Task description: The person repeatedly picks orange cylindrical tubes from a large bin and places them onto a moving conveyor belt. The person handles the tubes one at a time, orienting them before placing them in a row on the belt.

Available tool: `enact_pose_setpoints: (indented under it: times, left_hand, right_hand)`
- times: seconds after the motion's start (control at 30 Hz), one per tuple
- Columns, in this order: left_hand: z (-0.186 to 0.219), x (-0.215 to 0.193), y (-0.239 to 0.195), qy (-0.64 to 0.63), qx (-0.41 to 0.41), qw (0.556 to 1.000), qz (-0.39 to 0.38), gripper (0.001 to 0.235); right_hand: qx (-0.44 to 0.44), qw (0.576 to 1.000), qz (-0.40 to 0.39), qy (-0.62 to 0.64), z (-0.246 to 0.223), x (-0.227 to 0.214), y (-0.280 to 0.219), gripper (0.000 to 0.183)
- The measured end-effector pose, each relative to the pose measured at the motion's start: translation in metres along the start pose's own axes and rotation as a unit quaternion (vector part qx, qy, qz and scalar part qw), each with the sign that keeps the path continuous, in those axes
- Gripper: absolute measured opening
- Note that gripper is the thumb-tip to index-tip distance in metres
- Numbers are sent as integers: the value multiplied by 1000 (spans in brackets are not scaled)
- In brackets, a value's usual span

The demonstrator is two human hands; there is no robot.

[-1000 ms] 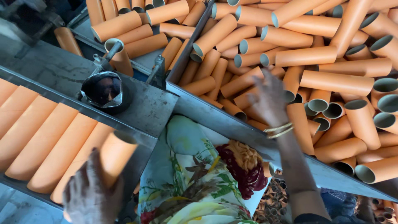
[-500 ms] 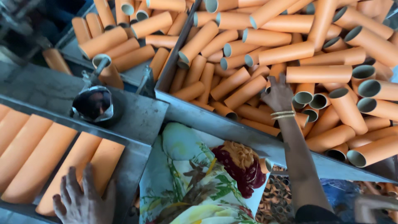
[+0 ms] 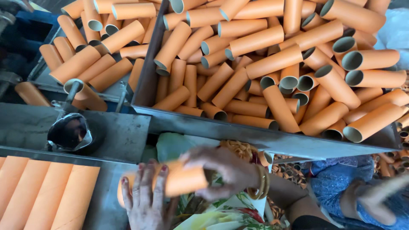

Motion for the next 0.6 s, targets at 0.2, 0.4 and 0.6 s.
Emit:
enact_pose_setpoints:
  times: [0.2, 0.4, 0.6]
  left_hand:
    - [-46, 3, -20, 71, -128, 988, -46, 85]
    - [-113, 4, -58, 173, -212, 962, -2, 84]
    - [-148, 13, -76, 183, -230, 956, 19, 83]
  right_hand:
    - [79, 941, 10, -328, 44, -57, -19, 62]
    - [398, 659, 120, -627, 96, -172, -107, 74]
    - [442, 688, 115, -564, 151, -198, -165, 105]
Point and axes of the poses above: each hand's wrist, its own y-axis towards the middle knuckle, its own x-axis out of the palm, z = x × y, the point moved 2 cm from there along y, towards the middle knuckle, and after that the axes turned 5 degrees about -x, right-handed, at the moved point
